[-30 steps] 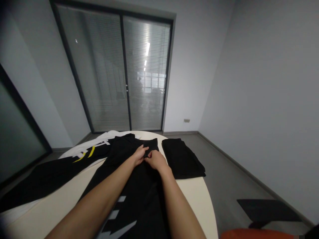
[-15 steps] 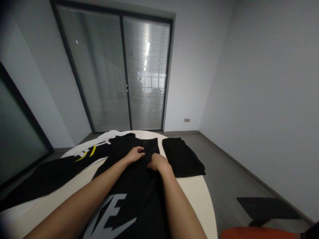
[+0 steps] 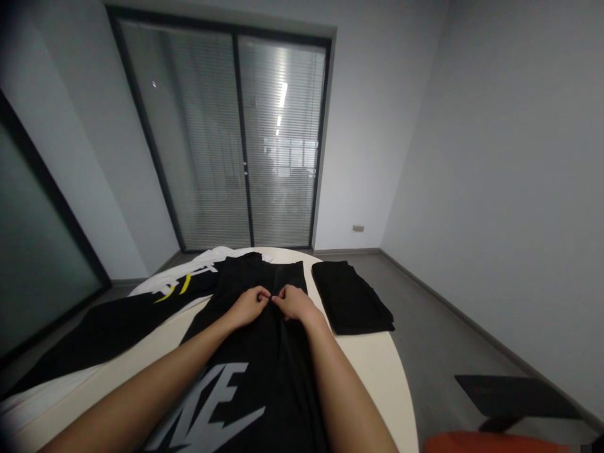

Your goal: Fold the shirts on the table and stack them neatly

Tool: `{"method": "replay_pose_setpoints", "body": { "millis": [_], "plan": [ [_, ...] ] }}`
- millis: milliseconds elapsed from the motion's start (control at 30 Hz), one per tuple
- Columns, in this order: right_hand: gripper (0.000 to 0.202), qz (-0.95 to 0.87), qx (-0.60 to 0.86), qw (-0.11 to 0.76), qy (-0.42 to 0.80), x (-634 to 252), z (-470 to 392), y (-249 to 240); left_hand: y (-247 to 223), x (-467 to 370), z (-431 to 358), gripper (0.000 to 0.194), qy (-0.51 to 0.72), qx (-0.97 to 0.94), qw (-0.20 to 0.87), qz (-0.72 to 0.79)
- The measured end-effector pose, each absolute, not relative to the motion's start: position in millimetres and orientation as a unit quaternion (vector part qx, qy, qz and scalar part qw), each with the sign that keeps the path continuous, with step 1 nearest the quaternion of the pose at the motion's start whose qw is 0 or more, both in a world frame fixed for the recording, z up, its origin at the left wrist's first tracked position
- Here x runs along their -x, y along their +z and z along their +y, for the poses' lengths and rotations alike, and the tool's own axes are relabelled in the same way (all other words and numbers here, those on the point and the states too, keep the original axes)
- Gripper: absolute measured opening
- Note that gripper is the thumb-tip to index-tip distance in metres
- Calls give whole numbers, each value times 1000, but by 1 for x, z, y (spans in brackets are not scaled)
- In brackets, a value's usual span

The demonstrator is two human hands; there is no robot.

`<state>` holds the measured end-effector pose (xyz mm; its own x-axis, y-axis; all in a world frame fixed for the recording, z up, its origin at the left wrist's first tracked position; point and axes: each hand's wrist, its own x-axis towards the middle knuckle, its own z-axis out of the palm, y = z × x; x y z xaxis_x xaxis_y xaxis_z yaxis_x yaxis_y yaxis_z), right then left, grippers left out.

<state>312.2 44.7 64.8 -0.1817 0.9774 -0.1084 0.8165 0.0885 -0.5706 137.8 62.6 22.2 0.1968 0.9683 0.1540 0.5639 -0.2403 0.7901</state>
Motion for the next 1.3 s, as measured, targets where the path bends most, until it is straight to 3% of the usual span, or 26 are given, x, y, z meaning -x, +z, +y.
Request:
{"method": "replay_pose_setpoints", "body": {
  "millis": [100, 233, 333, 533, 800, 1033, 1167, 1300],
  "plan": [
    [27, -737, 623, 128, 230, -314, 46, 60, 25, -133, 20, 12, 288, -744, 316, 514],
    [31, -754, 600, 129, 232, -318, 49, 55, 37, -127, -43, 31, 181, -832, 337, 401],
    [33, -770, 578, 125, 238, -322, 51, 52, 49, -119, -72, 44, 125, -896, 272, 327],
    [60, -779, 596, 58, 185, -328, 51, 43, 57, -97, -85, 33, 89, -953, 203, 207],
    [65, -766, 611, 36, 195, -320, 49, 40, 51, -100, -100, 26, 58, -964, 234, 114],
    [55, -793, 574, 58, 195, -310, 46, 35, 40, -105, -99, 33, 88, -954, 270, 97],
    [67, -787, 582, 54, 199, -307, 43, 35, 41, -99, -95, 59, 75, -946, 267, 170],
    [78, -758, 625, 1, 186, -302, 40, 37, 42, -96, -93, 62, 40, -946, 279, 162]
  ]
}}
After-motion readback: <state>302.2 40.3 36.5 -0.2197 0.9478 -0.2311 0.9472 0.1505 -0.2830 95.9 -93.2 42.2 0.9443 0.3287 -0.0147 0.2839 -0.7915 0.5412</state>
